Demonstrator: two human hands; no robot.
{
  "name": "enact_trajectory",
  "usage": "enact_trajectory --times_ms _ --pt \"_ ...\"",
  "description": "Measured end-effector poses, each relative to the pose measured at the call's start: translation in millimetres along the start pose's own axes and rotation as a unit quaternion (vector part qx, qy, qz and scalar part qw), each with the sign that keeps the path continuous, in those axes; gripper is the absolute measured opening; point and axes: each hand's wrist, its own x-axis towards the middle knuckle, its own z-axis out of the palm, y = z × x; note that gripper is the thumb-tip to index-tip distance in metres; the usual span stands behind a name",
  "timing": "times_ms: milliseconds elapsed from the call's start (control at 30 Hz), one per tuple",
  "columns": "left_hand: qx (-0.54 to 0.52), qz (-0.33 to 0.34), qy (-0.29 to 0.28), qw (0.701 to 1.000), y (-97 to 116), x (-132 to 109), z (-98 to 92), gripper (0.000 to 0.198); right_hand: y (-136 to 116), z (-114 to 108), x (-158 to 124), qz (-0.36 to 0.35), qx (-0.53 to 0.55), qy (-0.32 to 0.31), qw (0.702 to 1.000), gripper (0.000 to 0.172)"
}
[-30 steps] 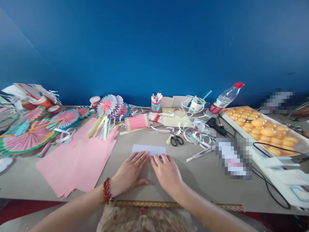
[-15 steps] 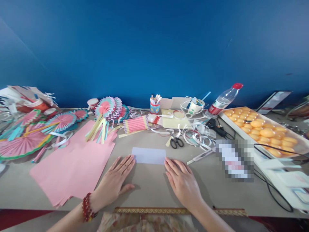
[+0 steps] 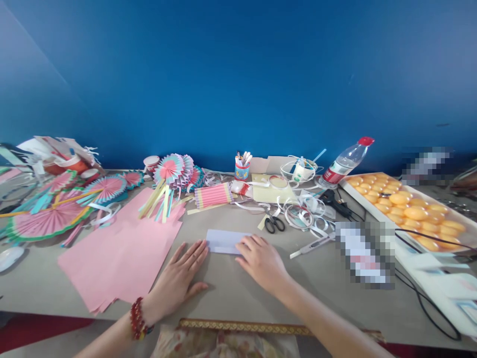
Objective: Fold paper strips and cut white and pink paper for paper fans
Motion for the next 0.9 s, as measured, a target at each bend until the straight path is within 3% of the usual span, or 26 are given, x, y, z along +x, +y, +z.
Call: enact_trajectory --times_ms 100,200,267,367,433,533,700,767,833,900 --pt "-0.048 -0.053 0.034 0.997 1 -5 -1.4 0.068 -6 8 8 0.002 0.021 -0.007 1.0 0.006" --pt "-0.166 -0.124 0.103 0.973 7 -5 -8.4 0.042 -3 11 5 0.053 0.141 0.047 0.988 0.007" --pt "-0.274 -0.14 0.103 0.946 15 4 -14.2 0.033 -2 9 3 0.099 0.244 0.083 0.961 0.006" --pt "-0.379 -0.125 0.074 0.914 28 29 -17.8 0.04 -7 4 3 0.138 0.353 0.102 0.92 0.008" --pt "-0.367 -0.107 0.095 0.919 35 50 -15.8 0.042 -14 2 6 0.132 0.374 0.098 0.913 0.009" --pt "-0.319 -0.095 0.137 0.933 41 76 -11.9 0.03 -21 3 10 0.122 0.329 0.095 0.931 0.011" --pt "-0.225 -0.045 0.161 0.96 31 91 -20.0 0.026 -15 -1 4 0.085 0.242 0.101 0.961 0.02" --pt "-0.134 -0.032 0.167 0.976 24 91 -25.7 0.027 -9 -7 -3 0.067 0.19 0.172 0.964 0.016" --pt "-0.048 -0.026 0.166 0.985 18 89 -29.3 0.028 -4 -14 -10 0.046 0.123 0.275 0.952 0.013" --pt "0.004 -0.02 0.152 0.988 16 89 -29.9 0.029 -2 -21 -12 0.026 0.057 0.332 0.941 0.017"
